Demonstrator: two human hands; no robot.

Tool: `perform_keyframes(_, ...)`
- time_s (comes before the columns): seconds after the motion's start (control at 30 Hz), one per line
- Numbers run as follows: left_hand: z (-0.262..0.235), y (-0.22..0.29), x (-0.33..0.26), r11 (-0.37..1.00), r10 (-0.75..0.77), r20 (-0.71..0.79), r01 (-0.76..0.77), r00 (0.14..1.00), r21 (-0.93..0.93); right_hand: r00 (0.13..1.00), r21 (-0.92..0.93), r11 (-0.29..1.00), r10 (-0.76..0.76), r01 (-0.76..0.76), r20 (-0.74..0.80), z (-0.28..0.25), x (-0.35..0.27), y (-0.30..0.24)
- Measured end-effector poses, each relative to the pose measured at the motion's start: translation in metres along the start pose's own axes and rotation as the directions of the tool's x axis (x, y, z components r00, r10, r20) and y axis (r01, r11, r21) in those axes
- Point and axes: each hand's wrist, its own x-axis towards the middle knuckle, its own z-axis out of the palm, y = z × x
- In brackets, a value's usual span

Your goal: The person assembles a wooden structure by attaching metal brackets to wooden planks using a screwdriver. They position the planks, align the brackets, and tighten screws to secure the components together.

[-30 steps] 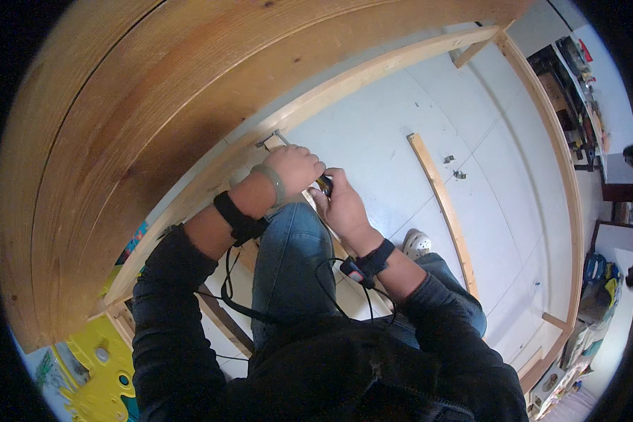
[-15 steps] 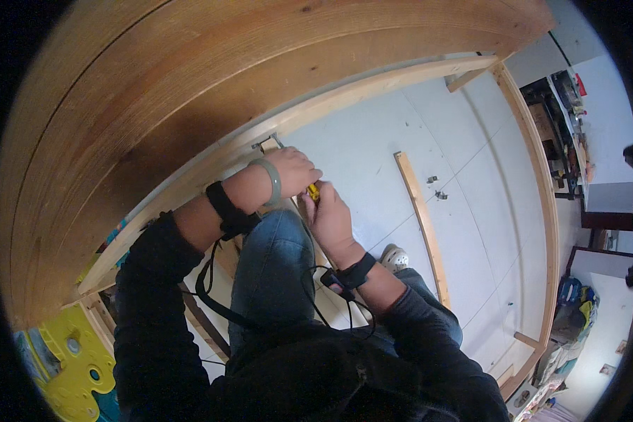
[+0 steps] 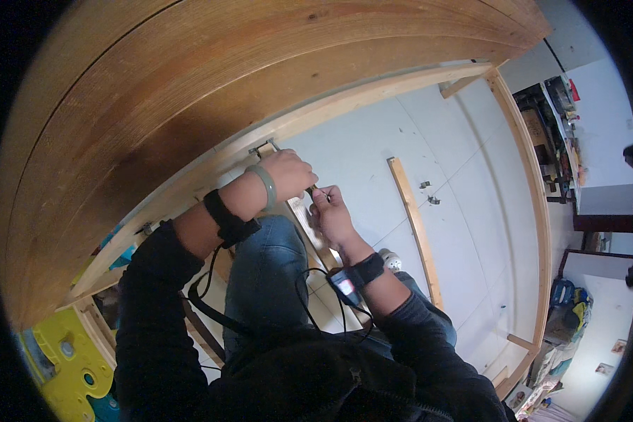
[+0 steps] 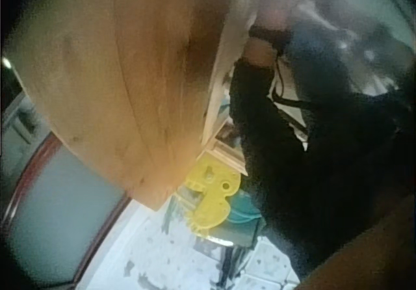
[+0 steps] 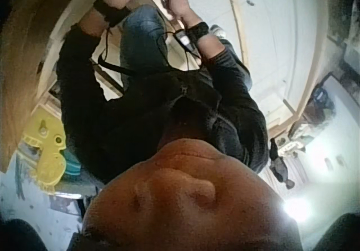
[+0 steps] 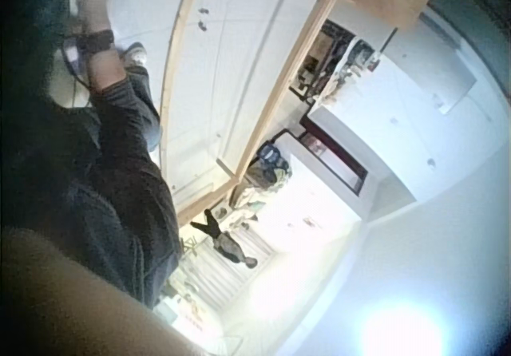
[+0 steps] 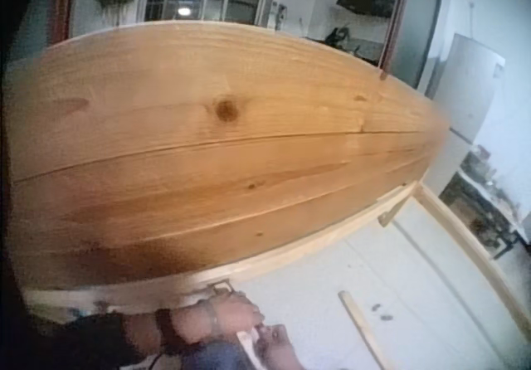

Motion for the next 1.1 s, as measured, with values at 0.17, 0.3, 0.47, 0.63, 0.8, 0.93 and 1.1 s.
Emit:
perform_keyframes(0.17,0.004,0.005,0.002,0.999,0.013,-0.041,-0.011,0.999,0.041,0.727,-0.766,0.429,-0.683,0.478,0.071,0.006,-0.006,0.011)
perform_keyframes(0.3,0.001,0.004,0.002,0.999,-0.030,-0.038,0.031,0.999,0.026,0.778,-0.642,0.571,-0.625,0.512,0.064,-0.001,-0.006,-0.005)
perform_keyframes(0.47,0.001,0.000,0.006,0.997,-0.069,-0.061,0.068,0.996,-0.026,0.873,0.467,0.757,0.282,-0.457,0.397,-0.016,0.003,-0.021)
perform_keyframes(0.63,0.012,-0.006,0.010,0.996,-0.058,-0.110,0.050,0.992,-0.074,0.890,-0.444,0.803,-0.455,0.397,-0.027,-0.013,0.014,0.008)
perform_keyframes(0.8,0.017,-0.004,0.020,0.995,-0.081,-0.082,0.084,0.993,0.046,0.527,-0.845,0.079,-0.811,0.528,0.253,-0.023,0.024,0.014)
perform_keyframes(0.93,0.014,-0.003,0.024,0.988,-0.137,-0.045,0.140,0.990,0.066,0.741,-0.747,0.437,-0.662,0.501,0.110,-0.025,0.023,0.003)
perform_keyframes(1.1,0.016,-0.003,0.021,0.986,-0.163,-0.031,0.164,0.986,0.029,0.835,0.345,0.790,0.353,-0.508,0.421,-0.047,0.026,-0.007)
